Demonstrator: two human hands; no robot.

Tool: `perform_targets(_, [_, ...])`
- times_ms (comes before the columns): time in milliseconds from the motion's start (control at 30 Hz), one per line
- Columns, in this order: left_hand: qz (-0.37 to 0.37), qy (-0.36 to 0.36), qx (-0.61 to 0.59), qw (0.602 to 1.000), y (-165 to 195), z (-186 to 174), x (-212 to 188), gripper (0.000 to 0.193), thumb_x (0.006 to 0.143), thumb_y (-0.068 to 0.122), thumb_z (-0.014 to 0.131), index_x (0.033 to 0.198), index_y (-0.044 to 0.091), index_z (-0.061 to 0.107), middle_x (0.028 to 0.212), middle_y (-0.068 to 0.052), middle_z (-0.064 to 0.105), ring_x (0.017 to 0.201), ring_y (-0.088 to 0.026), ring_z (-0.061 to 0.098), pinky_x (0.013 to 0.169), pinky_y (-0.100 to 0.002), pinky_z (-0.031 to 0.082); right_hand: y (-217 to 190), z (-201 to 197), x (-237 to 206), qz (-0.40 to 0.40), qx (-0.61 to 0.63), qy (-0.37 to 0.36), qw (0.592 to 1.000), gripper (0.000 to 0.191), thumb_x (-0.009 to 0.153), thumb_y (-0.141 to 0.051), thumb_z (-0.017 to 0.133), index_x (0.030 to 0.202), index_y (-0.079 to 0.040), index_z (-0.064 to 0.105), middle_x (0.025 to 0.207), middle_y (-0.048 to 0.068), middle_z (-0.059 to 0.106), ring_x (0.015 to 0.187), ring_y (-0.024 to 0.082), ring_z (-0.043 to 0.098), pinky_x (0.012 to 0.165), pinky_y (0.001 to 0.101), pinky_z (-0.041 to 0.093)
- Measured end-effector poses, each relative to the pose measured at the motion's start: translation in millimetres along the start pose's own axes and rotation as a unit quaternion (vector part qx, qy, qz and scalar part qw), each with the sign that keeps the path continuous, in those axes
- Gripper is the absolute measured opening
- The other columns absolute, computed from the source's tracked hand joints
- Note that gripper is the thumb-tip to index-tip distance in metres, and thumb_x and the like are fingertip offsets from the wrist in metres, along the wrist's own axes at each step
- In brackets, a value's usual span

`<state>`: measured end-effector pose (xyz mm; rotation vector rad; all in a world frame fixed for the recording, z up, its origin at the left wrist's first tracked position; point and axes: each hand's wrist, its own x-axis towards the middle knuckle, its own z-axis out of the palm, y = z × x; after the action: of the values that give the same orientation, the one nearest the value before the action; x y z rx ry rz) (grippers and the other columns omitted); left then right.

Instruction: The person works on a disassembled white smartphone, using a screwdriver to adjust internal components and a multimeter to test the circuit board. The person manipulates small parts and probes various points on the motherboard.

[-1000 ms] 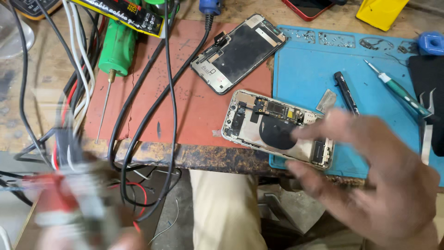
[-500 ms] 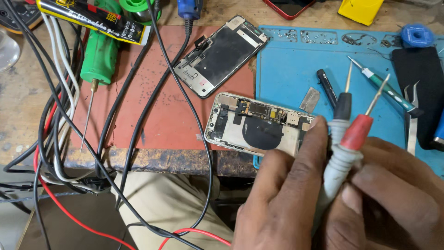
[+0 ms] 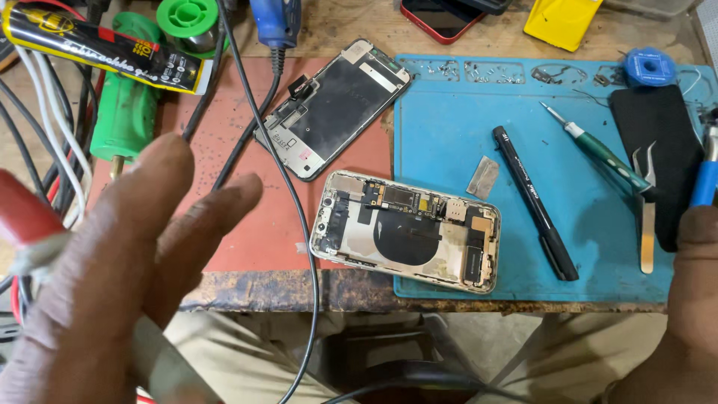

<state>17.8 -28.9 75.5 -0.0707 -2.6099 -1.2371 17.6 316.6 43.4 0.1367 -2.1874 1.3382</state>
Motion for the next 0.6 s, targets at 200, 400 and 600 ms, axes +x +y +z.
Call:
perform_targets(200, [0.021,0.049,0.052,0.997,-26.2,-9.5,25.7,0.033,0.11,0.027,0.061,0.132,0.003,0.058,0.112,-0.016,0.066,0.096,-0.021,0.072,0.086,-0.038,0.063,4.4,-2.0,3.5,0.008,0.002,-0.005,1.0,0.034,0.099,-0.032,0.071,0.118,-0.012,0.051,0.13,0.014,0.071,0.129,0.029,0.071,0.113,0.0474,0.053])
perform_targets(400, [0.031,0.05,-0.003,0.998,-19.0,-0.4,-4.6,0.029,0.114,0.027,0.06,0.126,0.001,0.059,0.118,-0.018,0.065,0.101,-0.025,0.073,0.088,-0.041,0.063,-34.0,19.3,22.6,-0.032,-0.042,-0.114,0.992,0.036,0.096,-0.033,0.073,0.115,-0.012,0.051,0.131,0.012,0.071,0.133,0.03,0.07,0.116,0.0504,0.05])
perform_targets(600, [0.031,0.175,-0.222,0.959,-41.0,33.1,-22.7,0.028,0.118,0.027,0.059,0.12,-0.001,0.059,0.124,-0.021,0.064,0.106,-0.03,0.074,0.091,-0.045,0.063,-33.2,41.5,14.9,-0.14,-0.176,-0.28,0.933,0.055,0.076,-0.029,0.087,0.11,-0.008,0.048,0.105,0.009,0.068,0.129,0.039,0.06,0.116,0.059,0.039])
